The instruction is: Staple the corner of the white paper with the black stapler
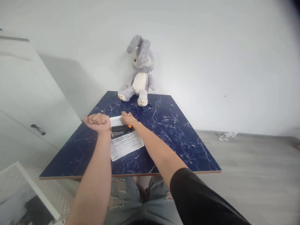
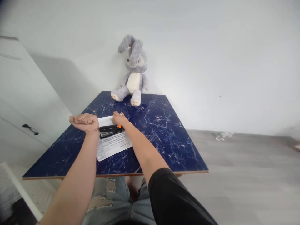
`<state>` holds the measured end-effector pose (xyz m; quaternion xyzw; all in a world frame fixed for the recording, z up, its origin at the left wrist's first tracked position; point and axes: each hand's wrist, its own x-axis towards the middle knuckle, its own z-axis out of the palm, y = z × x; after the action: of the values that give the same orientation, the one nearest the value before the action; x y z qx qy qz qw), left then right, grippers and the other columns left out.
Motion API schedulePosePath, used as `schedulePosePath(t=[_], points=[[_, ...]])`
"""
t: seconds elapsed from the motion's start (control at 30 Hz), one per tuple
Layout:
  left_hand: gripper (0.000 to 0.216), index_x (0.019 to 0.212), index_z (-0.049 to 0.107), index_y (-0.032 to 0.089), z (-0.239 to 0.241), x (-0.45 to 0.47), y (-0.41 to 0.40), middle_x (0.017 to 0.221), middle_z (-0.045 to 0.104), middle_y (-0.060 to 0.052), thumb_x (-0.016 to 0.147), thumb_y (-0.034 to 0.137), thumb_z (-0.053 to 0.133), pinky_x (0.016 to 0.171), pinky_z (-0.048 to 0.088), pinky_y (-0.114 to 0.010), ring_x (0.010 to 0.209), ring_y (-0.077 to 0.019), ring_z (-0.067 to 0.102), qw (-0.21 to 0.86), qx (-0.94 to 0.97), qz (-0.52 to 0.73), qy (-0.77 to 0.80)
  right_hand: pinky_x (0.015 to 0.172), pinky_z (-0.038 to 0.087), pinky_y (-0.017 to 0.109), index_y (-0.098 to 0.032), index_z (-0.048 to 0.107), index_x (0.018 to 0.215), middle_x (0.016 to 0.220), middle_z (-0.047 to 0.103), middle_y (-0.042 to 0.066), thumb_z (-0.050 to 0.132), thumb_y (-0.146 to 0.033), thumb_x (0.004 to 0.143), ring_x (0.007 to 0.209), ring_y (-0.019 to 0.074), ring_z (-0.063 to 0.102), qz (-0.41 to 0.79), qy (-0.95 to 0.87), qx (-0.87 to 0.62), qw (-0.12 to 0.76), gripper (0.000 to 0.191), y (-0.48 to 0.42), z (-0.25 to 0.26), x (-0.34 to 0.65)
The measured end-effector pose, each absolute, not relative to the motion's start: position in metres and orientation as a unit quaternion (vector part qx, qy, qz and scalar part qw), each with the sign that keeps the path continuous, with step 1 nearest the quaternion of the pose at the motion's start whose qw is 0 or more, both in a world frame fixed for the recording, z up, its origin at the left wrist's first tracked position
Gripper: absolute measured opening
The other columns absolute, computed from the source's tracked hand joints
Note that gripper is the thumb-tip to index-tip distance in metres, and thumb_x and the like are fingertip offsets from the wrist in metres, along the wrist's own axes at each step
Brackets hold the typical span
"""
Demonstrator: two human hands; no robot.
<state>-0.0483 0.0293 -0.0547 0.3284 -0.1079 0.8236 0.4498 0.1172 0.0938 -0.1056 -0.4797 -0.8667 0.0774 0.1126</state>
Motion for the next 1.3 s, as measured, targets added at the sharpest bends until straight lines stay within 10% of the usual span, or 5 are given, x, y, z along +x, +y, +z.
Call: schedulePosePath(t=[0.43,0.63,0.93,1.13,1.3], points=[[0.065,0.059,0.009,0.018,-0.056,-0.040,0.024,0.052,-0.013,0.008,0.098,0.042,0.056,0.037,0.005,-0.027,0.041,-0.0079,-0.010,0.517,0.337,0.782,-0.090,0.128,0.023,0.047,-0.014,0.058,0.143,0.160,0.047,0.014,0.045,-0.006,0.098,0.152,0.0217,0.040,0.073,-0.891,-0.424,0.144,0.047,0.075,-0.105,0.141],[0.061,0.061,0.010,0.019,-0.052,-0.026,0.020,0.050,0.003,0.008,0.100,0.038,0.053,0.041,0.025,-0.022,0.040,-0.0076,0.006,0.563,0.300,0.770,0.029,0.122,0.038,0.041,-0.014,0.060,0.145,0.159,0.049,0.015,0.043,-0.006,0.096,0.142,0.0248,0.051,0.039,-0.846,-0.507,0.158,0.052,0.036,-0.108,0.205],[0.043,0.062,0.042,0.020,-0.061,0.028,0.035,0.054,0.024,0.008,0.093,0.038,0.066,0.042,0.023,-0.022,0.043,-0.0068,0.023,0.626,0.330,0.665,0.239,0.116,0.043,0.040,-0.013,0.064,0.140,0.150,0.055,0.017,0.043,-0.007,0.095,0.132,0.0262,0.057,0.003,-0.810,-0.564,0.162,0.049,0.000,-0.106,0.308],[0.031,0.066,0.058,0.021,-0.084,0.049,0.032,0.058,0.045,0.001,0.091,0.039,0.061,0.058,0.037,-0.028,0.056,-0.0149,0.045,0.330,0.570,0.562,0.501,0.094,0.052,0.035,-0.017,0.070,0.118,0.116,0.069,0.011,0.047,-0.032,0.105,0.104,0.0217,0.065,0.120,-0.813,-0.466,0.327,0.031,-0.028,-0.063,0.315],[0.022,0.076,0.067,0.020,-0.096,0.057,0.029,0.091,0.064,-0.013,0.086,0.039,0.069,0.095,0.046,-0.044,0.100,-0.0323,0.060,0.093,0.694,0.368,0.613,0.079,0.049,0.033,-0.017,0.069,0.104,0.097,0.066,0.007,0.070,-0.054,0.091,0.086,0.0207,0.061,0.173,-0.892,-0.345,0.234,0.039,-0.052,-0.051,0.288]])
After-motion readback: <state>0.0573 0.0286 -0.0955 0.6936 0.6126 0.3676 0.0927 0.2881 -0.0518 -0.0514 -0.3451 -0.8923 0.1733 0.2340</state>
